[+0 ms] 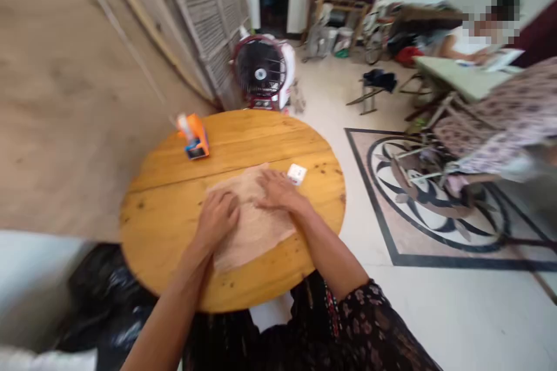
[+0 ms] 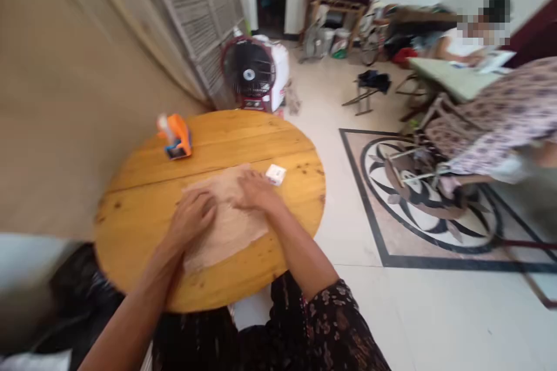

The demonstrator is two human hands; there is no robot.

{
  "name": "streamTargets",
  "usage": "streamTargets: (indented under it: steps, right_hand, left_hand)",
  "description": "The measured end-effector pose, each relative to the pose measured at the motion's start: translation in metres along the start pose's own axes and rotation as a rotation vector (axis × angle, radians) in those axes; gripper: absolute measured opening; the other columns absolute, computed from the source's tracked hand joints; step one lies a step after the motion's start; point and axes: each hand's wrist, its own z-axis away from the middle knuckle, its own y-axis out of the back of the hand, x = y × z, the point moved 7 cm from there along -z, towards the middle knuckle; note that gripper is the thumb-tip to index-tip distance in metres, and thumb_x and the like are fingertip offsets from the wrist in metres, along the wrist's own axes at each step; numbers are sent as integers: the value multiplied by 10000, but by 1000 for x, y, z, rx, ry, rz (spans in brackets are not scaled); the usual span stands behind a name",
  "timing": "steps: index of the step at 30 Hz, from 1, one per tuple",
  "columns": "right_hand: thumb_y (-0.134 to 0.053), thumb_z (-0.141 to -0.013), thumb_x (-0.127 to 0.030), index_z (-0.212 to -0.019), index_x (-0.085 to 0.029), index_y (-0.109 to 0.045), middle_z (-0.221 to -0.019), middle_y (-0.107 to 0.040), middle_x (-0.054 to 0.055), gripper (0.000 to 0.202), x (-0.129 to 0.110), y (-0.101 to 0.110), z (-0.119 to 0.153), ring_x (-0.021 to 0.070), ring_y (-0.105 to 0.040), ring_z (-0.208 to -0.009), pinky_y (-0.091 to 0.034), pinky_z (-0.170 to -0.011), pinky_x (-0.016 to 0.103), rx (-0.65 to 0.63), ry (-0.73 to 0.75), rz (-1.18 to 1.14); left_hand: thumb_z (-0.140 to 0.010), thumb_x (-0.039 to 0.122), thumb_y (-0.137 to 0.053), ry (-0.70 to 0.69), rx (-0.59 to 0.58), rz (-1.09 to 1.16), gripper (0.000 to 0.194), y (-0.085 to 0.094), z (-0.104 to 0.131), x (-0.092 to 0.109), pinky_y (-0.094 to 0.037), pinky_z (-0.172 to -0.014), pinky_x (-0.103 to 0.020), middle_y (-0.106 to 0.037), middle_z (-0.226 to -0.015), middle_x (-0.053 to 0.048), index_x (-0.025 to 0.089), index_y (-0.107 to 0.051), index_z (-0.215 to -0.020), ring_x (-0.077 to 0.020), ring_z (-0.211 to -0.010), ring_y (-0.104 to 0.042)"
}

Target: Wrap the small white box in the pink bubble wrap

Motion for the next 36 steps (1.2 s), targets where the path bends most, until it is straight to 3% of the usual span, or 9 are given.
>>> streamTargets:
  steps: [9, 21, 28, 36]
  right_hand:
    - [-663, -767, -522, -1330, -157, -488, -1481, -382, 180, 694, -8, 8, -1, 345, -385, -1312, -305, -1053, 496, -30, 0, 55]
    - [-655, -775, -525, -1334, -157, -488, -1472, -397, 179, 690, -4, 3, -2, 355, -386, -1312, -303, -1054, 494, -26, 4, 63]
    - [-555, -878, -405, -1312, -160, -511, -1451, -430, 158, 500, -12, 10, -1, 329, -409, -1288, -339, -1020, 473, 59, 39, 64]
    - [-579, -851, -328, -1284, -126, -523, -1408, -471, 164, 481, -6, 7, -2, 318, -443, -1245, -354, -1029, 449, 9, 34, 71]
  left_hand:
    - [-867, 196, -443, 61, -65, 154, 373, -4, 4, -9, -386, -1076, -461, -533, -1337, -127, 176, -574, -1215, -254, -1266, -466]
    - [-805, 581, -571, 65, -170, 67, 740, -16, 5, -15, -239, -1162, -464, -398, -1471, -174, 118, -453, -1370, -325, -1397, -301]
    - [-778, 592, -591, 70, -219, 87, 765, -15, 5, -16, -229, -1160, -495, -313, -1526, -167, 148, -447, -1384, -356, -1417, -250]
    - [-742, 615, -623, 102, -292, 104, 810, -19, 7, -22, -217, -1153, -529, -256, -1560, -148, 181, -448, -1403, -379, -1437, -191]
